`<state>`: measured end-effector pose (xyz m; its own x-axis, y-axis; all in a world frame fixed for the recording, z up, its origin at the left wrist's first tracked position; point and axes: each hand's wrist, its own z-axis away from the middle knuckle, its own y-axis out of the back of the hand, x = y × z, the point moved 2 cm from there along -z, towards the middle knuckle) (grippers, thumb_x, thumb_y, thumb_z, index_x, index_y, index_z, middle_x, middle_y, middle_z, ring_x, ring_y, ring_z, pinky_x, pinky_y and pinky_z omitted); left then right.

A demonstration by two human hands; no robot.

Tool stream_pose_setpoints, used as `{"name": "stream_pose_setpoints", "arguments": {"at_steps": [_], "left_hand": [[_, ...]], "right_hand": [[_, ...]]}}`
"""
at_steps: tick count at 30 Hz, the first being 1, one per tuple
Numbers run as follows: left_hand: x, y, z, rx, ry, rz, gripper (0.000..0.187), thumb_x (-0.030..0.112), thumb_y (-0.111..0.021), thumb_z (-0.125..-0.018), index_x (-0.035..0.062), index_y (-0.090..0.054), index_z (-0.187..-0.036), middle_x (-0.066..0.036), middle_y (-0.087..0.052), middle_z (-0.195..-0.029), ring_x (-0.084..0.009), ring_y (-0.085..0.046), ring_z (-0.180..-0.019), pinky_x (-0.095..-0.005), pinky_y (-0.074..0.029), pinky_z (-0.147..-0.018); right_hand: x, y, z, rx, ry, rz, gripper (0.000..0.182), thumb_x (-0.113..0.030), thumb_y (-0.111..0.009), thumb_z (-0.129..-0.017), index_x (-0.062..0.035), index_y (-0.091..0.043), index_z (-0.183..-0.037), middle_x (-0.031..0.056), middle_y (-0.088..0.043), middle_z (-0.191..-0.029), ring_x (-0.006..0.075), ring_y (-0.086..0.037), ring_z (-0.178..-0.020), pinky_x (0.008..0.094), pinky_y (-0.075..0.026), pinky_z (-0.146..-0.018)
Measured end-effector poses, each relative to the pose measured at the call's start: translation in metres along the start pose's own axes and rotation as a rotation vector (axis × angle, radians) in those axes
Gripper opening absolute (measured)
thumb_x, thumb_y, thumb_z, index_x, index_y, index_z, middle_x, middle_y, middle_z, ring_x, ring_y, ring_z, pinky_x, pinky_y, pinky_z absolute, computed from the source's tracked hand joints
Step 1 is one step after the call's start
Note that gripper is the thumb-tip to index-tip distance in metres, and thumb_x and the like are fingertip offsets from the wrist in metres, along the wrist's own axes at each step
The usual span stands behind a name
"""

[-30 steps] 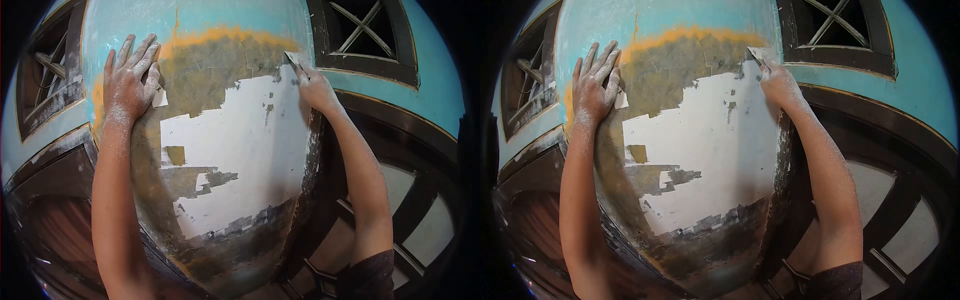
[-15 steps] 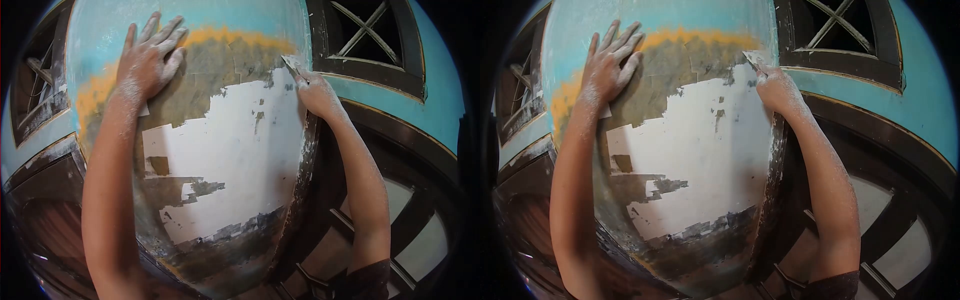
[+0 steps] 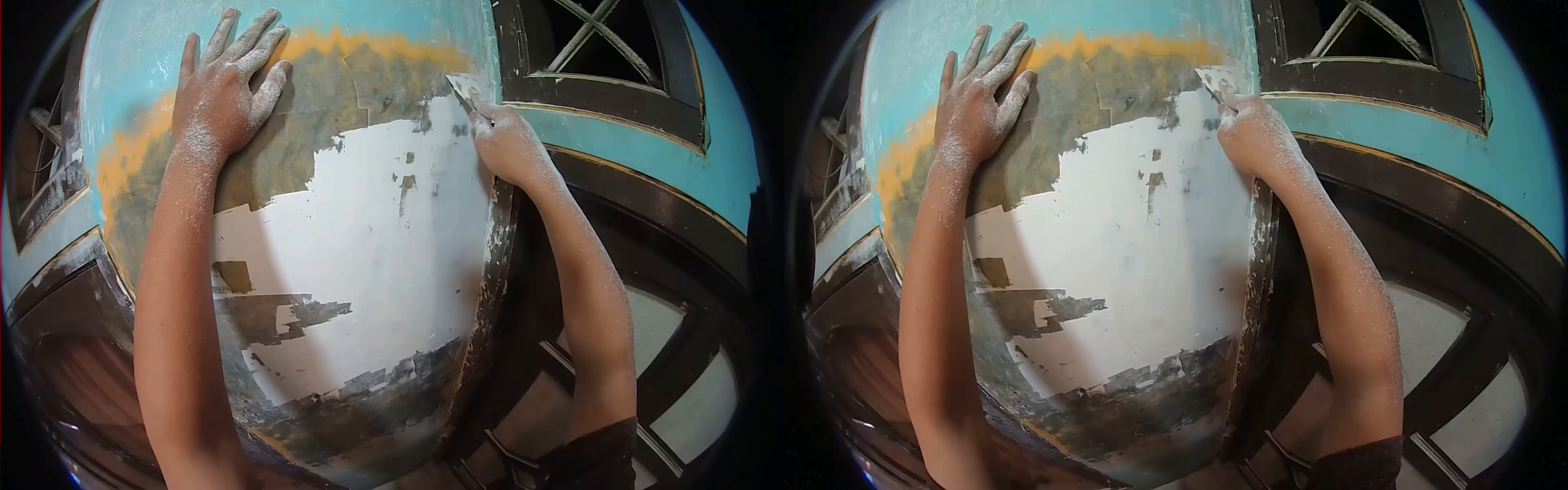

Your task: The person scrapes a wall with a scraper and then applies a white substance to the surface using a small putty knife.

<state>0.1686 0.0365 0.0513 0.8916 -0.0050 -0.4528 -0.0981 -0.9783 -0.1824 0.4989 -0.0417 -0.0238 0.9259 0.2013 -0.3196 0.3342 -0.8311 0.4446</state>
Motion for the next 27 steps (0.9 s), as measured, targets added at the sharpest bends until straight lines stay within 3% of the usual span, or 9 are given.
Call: {"name": "stream_pose_setpoints", "arguments": {"at_steps": [3, 13, 15, 20, 27], "left_hand": [[-0.001, 0.001, 0.002, 0.020, -0.006, -0.004, 0.048, 0.046, -0.051, -0.105, 0.0306, -0.056, -0.150, 0.010, -0.042, -0.164, -0.0241, -0.029, -0.156, -0.0563, -0.017, -0.128], [-0.001, -0.002, 0.009, 0.029, 0.049, 0.022, 0.047, 0.043, -0.049, -0.105, 0.0326, -0.055, -0.150, 0.012, -0.042, -0.163, -0.0222, -0.030, -0.156, -0.0538, -0.017, -0.129], [-0.001, -0.001, 0.008, 0.024, 0.060, -0.024, 0.046, 0.043, -0.047, -0.104, 0.0369, -0.055, -0.149, 0.013, -0.044, -0.162, -0.0199, -0.033, -0.154, -0.0505, -0.017, -0.131], [0.000, -0.001, 0.010, 0.034, 0.061, 0.032, 0.046, 0.039, -0.049, -0.104, 0.0322, -0.057, -0.149, 0.011, -0.044, -0.162, -0.0227, -0.032, -0.155, -0.0533, -0.018, -0.129], [0.003, 0.002, 0.009, 0.026, 0.075, 0.072, 0.045, 0.036, -0.050, -0.103, 0.0300, -0.060, -0.147, 0.010, -0.047, -0.161, -0.0232, -0.033, -0.154, -0.0530, -0.019, -0.128]], "right_hand": [[0.004, -0.004, -0.004, 0.059, 0.030, 0.024, 0.033, -0.020, -0.053, -0.098, -0.0020, -0.070, -0.120, 0.0303, -0.068, -0.115, 0.0500, -0.062, -0.112, 0.0521, -0.049, -0.100], [0.010, 0.000, -0.011, 0.043, 0.031, 0.014, 0.038, -0.019, -0.055, -0.097, -0.0030, -0.068, -0.128, 0.0317, -0.067, -0.118, 0.0479, -0.063, -0.114, 0.0501, -0.050, -0.102], [0.010, -0.002, -0.019, 0.010, 0.039, 0.044, 0.045, -0.025, -0.053, -0.102, -0.0065, -0.059, -0.143, 0.0312, -0.063, -0.130, 0.0475, -0.059, -0.124, 0.0437, -0.046, -0.107], [0.002, 0.003, 0.001, -0.026, -0.005, 0.069, 0.044, -0.025, -0.052, -0.103, -0.0060, -0.060, -0.142, 0.0313, -0.067, -0.121, 0.0483, -0.060, -0.122, 0.0475, -0.046, -0.107], [0.011, -0.003, 0.003, -0.057, -0.012, 0.040, 0.045, -0.024, -0.051, -0.103, -0.0057, -0.059, -0.143, 0.0312, -0.063, -0.132, 0.0472, -0.058, -0.126, 0.0460, -0.044, -0.110]]}}
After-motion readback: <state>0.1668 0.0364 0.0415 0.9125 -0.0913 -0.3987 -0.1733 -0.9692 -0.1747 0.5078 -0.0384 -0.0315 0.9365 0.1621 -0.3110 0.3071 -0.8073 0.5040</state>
